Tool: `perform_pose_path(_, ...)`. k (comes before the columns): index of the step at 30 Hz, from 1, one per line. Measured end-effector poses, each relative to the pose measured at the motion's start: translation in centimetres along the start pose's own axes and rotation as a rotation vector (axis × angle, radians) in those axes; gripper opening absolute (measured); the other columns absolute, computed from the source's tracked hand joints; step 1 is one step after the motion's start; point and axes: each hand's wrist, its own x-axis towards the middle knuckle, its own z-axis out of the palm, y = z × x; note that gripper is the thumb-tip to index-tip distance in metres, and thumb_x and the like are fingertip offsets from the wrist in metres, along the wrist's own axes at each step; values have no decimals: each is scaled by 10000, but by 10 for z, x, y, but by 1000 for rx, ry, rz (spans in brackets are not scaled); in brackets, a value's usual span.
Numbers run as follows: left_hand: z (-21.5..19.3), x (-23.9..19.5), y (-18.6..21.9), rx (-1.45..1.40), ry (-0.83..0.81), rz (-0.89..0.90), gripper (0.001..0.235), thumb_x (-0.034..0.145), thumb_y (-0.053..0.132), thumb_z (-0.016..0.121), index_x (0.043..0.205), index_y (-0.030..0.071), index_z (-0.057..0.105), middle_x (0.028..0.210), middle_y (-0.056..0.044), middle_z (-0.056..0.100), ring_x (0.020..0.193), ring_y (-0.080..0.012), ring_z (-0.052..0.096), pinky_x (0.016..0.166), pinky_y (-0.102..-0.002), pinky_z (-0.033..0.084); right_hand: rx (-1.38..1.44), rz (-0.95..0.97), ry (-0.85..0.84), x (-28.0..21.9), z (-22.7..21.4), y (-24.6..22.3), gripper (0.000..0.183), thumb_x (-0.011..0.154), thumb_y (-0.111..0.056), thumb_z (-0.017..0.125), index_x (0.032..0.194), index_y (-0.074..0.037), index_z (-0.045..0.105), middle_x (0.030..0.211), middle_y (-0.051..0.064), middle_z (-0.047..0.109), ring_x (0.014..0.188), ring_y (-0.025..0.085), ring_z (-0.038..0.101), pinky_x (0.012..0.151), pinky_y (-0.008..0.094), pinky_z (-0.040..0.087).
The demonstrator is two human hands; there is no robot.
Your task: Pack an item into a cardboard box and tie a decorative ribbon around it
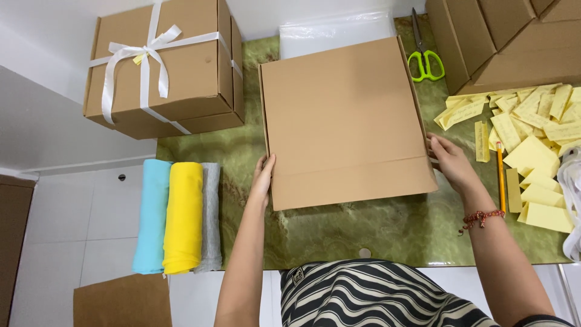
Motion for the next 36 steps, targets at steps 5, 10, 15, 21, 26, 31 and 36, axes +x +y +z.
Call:
perform_pose_path(5, 4, -8, 12, -60, -11, -13, 902, 855, 540, 660, 1651, 213, 389, 1568, -71, 586, 1374, -260, 613, 1085, -440, 525, 80, 261, -3, 22, 20, -17, 853, 953, -516, 565, 1692, -197, 283, 1729, 0, 354, 1511, 170, 436, 1206, 376, 409)
perform_pose_path(10, -1, -9, 14, -105, -35, 2, 953, 844, 482, 690, 1683, 221, 320, 1635, -74, 519, 1412, -268, 587, 1118, -465, 520, 201, 233, -52, 48, 16, -1, 963, 921, -399, 659, 1716, -176, 164, 1790, -30, 199, 1541, 157, 409, 1177, 391, 436)
perform_pose_path(15, -5, -33, 40, -124, -59, 57, 802, 910, 368, 646, 1664, 285, 387, 1678, -65, 488, 1446, -270, 565, 1107, -451, 531, 341, 7, -180, 58, 11, 7, 637, 940, -371, 542, 1576, -362, 492, 1195, -34, 662, 853, 151, 656, 619, 334, 532)
perform_pose_path(21, -12, -48, 84, 210, -81, 328, 651, 1006, 243, 492, 1636, 383, 406, 1744, 15, 398, 1508, -189, 494, 1144, -341, 425, 107, 8, -84, -30, 16, -99, 759, 953, -410, 352, 1700, -512, 258, 1593, -83, 512, 728, 125, 483, 568, 277, 369)
perform_pose_path(26, -4, -115, 132, 312, 22, 357, 495, 981, 283, 499, 1454, 331, 636, 1631, 76, 561, 1462, -108, 529, 1124, -288, 419, 100, -123, -215, -21, -13, -105, 746, 935, -397, 316, 1680, -418, 288, 1554, 2, 461, 946, 197, 512, 714, 358, 419)
perform_pose_path(31, -2, -165, 157, 498, 107, 496, 306, 986, 376, 475, 1131, 342, 743, 1376, 103, 715, 1186, -111, 618, 888, -244, 406, -52, -130, -191, -75, -33, -141, 686, 980, -498, 258, 1627, -334, 419, 1335, 68, 557, 977, 199, 515, 689, 353, 394)
perform_pose_path(36, 8, -220, 182, 498, 95, 376, 434, 981, 463, 320, 1172, 348, 692, 1315, 18, 635, 1104, -177, 573, 686, -396, 653, -48, -126, -199, -82, -64, -130, 566, 1078, -653, 331, 1510, -347, 532, 1284, 42, 538, 949, 200, 520, 599, 448, 514)
